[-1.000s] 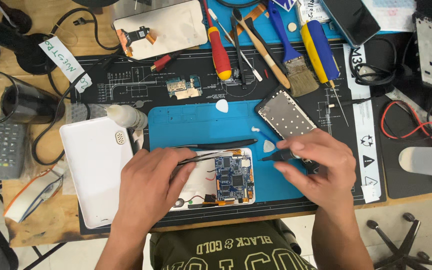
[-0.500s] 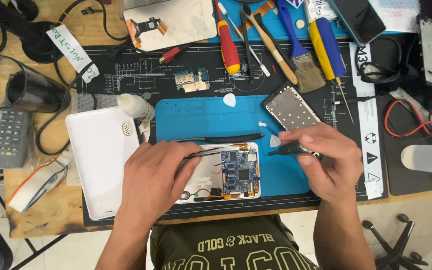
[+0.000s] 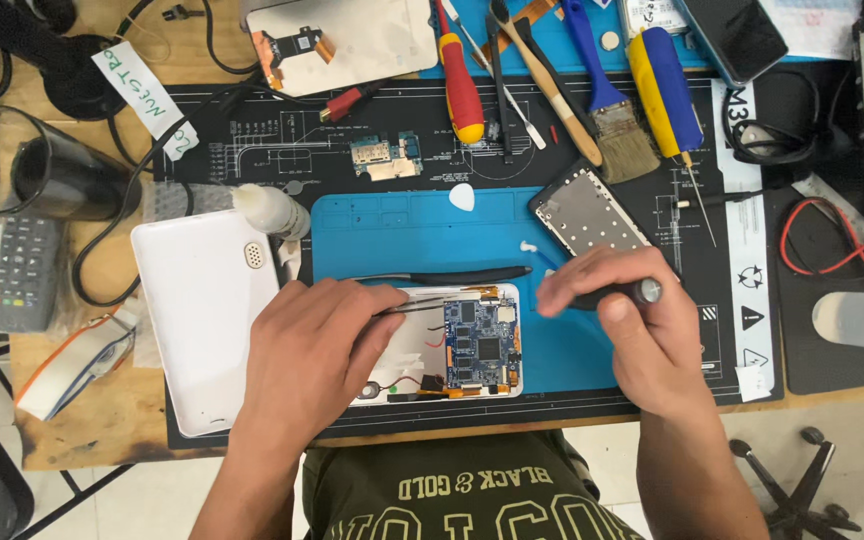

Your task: The person uses tweezers and a screwdriver to manipulate components on a disassembled white smartphone motherboard. They adjust ribbon cables and small parts on the circuit board while the phone remains open on a blue mat.

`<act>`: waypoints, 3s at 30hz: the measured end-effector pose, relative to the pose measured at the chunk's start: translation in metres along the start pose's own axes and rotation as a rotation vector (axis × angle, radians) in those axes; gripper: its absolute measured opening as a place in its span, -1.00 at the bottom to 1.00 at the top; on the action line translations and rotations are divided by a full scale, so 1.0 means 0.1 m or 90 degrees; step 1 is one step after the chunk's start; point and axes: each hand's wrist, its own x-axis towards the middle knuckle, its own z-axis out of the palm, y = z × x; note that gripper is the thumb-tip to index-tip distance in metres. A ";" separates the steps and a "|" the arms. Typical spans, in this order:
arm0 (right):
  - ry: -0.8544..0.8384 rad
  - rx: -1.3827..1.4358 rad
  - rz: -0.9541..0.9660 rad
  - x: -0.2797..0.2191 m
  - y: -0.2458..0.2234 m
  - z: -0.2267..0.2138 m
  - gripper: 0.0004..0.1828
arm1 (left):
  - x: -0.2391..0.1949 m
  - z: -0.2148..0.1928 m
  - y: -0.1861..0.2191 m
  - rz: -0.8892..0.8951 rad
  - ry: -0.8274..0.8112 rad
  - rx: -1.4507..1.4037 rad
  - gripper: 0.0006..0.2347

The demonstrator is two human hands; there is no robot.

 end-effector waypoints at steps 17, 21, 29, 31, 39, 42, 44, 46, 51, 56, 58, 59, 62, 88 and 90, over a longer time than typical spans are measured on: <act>0.050 0.377 0.050 -0.03 -0.02 -0.12 -0.46 | 0.00 0.03 -0.01 0.015 -0.038 0.001 -0.88; 0.048 0.405 0.041 -0.04 -0.02 -0.13 -0.49 | 0.00 0.04 -0.01 0.018 -0.039 0.005 -0.88; -0.036 0.363 -0.041 -0.15 0.15 -0.26 -0.04 | 0.01 0.04 0.00 0.018 -0.036 -0.002 -0.88; -0.042 0.349 -0.054 -0.14 0.12 -0.23 -0.04 | 0.01 0.04 -0.01 0.017 -0.039 -0.004 -0.88; 0.069 0.337 0.014 -0.06 0.04 -0.12 -0.50 | 0.02 0.05 0.00 0.027 -0.050 0.000 -0.89; 0.019 0.257 -0.066 -0.09 0.02 -0.16 -0.25 | 0.01 0.05 0.00 0.019 -0.057 -0.002 -0.89; 0.022 0.274 -0.070 -0.13 0.09 -0.19 -0.21 | 0.02 0.05 0.00 0.025 -0.050 -0.004 -0.89; 0.027 0.290 -0.072 -0.15 0.10 -0.20 -0.16 | 0.02 0.05 0.01 0.032 -0.044 -0.005 -0.89; 0.075 0.294 -0.011 -0.06 0.02 -0.16 -0.41 | 0.02 0.05 0.02 0.032 -0.040 -0.009 -0.89; 0.073 0.210 -0.075 -0.17 0.12 -0.13 -0.23 | 0.00 0.05 0.01 0.036 -0.036 -0.004 -0.90; 0.064 0.198 -0.072 -0.18 0.13 -0.14 -0.05 | 0.00 0.04 0.01 0.034 -0.039 -0.002 -0.90; 0.060 0.192 -0.085 -0.14 0.10 -0.13 -0.28 | 0.00 0.04 0.02 0.030 -0.039 -0.001 -0.90; 0.054 0.204 -0.090 -0.11 0.10 -0.14 -0.51 | 0.01 0.04 0.04 0.021 -0.042 -0.013 -0.90; -0.326 -0.741 0.293 0.06 -0.07 -0.07 -0.57 | -0.04 0.16 0.15 0.057 -0.218 0.159 0.05; -0.331 -0.743 0.303 0.07 -0.06 -0.07 -0.56 | -0.03 0.15 0.17 0.040 -0.222 0.171 0.14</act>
